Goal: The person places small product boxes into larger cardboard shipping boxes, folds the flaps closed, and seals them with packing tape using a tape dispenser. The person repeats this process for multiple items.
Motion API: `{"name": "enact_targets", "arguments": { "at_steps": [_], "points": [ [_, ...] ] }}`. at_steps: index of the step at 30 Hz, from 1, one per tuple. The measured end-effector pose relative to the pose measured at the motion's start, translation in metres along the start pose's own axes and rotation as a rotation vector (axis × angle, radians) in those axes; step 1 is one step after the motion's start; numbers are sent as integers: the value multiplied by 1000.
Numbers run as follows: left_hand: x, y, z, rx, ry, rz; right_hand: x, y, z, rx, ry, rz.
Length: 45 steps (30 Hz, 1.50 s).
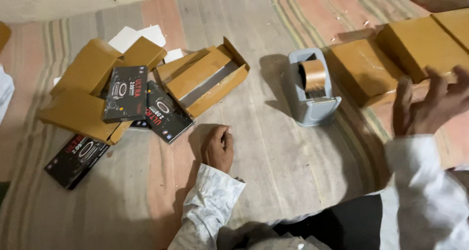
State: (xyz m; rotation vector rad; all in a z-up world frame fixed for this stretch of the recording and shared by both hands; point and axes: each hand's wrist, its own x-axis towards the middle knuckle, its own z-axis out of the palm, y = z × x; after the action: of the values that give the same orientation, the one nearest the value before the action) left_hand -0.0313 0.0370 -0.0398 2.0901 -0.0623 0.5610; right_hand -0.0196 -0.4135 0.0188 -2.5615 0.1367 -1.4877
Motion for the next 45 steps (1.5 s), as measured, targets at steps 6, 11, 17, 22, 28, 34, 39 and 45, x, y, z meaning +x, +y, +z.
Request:
{"name": "enact_targets", "arguments": {
  "at_steps": [6, 11, 17, 22, 28, 34, 39, 45],
  "points": [
    [40, 30, -21, 538, 416, 417, -83, -173, -69, 590, -271, 68],
    [87, 28, -40, 641, 206, 375, -80, -205, -79, 849, -589, -5],
    [33, 50, -47, 428, 31, 440, -56, -208, -95, 796, -399, -185],
    [10, 74, -61, 262, -63, 540, -13, -228, -61, 585, -328, -364],
    [12, 44, -73, -153, 53, 312, 11, -231, -13, 615, -547, -276],
    [60, -26, -90, 514, 372, -384, 15, -224, 11, 481, -804, -54],
    [74, -66, -78, 598, 294, -585, 28, -227, 8, 321, -671, -228],
    [62, -104, -81, -236, 330, -330, 46, -232, 5, 229, -472, -904]
  ]
}}
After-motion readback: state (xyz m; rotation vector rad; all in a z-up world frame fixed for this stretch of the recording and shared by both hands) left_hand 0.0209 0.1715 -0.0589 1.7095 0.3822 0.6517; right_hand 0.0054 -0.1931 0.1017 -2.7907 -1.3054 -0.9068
